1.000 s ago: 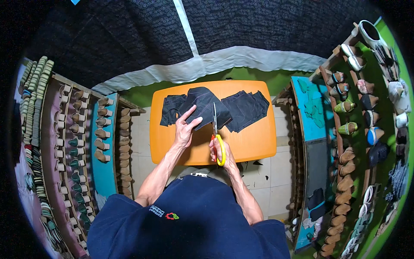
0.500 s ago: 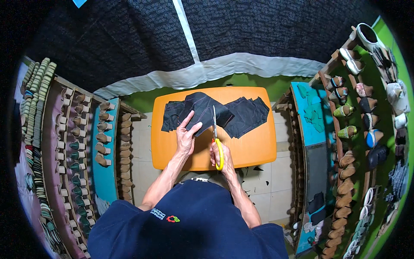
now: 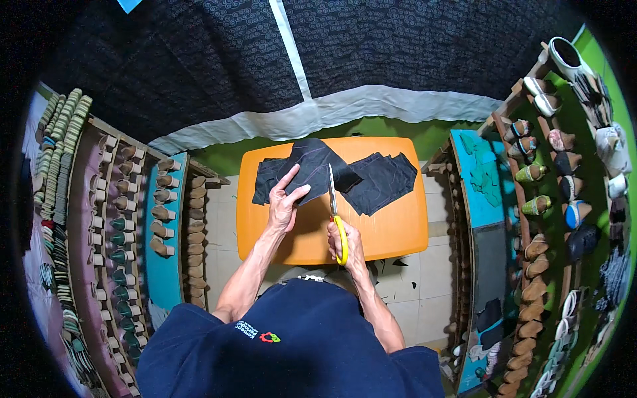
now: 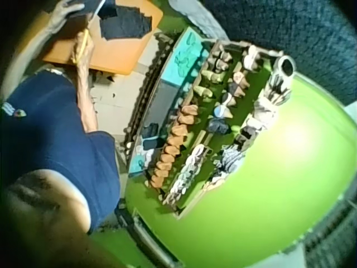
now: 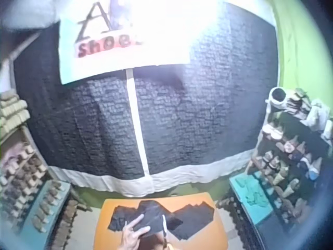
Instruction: The person uses yellow-handled scissors to cut black fabric pieces on an orange table. They repeatedly pick up fabric, cut along edges, and place the cut pieces back on the table.
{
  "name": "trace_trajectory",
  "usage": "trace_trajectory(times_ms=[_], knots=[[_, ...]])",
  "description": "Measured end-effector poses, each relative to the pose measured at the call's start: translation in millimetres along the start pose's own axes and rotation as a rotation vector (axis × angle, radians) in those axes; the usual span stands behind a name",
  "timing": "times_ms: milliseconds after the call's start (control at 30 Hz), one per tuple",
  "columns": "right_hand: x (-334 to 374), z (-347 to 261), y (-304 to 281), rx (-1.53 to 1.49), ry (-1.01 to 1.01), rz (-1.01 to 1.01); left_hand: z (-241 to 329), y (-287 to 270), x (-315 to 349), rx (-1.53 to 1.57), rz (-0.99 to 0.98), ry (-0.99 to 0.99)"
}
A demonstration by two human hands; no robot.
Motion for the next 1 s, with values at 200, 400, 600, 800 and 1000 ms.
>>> trace_trajectory(times_ms=[200,400,600,800,1000], knots=[[-1.2,-4.9,3.3,0.008,0.016,-0.006,7.4,7.3,-0.9,0.021,-0.029,0.001],[-9.9,-13.4,5.8,0.061,-0.054,-0.042,4.9,6.8,4.7,-0.001,-0.072,0.007],[-11.5,-13.4,7.1,0.051,-0.046,-0.049,9.7,7.0,6.6,0.000,-0.062,0.020],[-5.3,-19.8,6.5,0.066,-0.004,-0.039,13.4,1.2,2.0,-0.011,-0.079,0.010],[-1.4,-22.1,3.0,0.096,0.014,-0.023,18.7,-0.7,-1.6,-0.045,-0.095,0.002]])
Point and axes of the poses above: each hand's wrist, its own x-axis away from the middle knuckle, its own y-axis out of the palm, z = x × y, the point moved 4 cm from there along -x, towards the middle knuckle, and after that the axes turned 10 degrees about z, right-handed, at the moved point
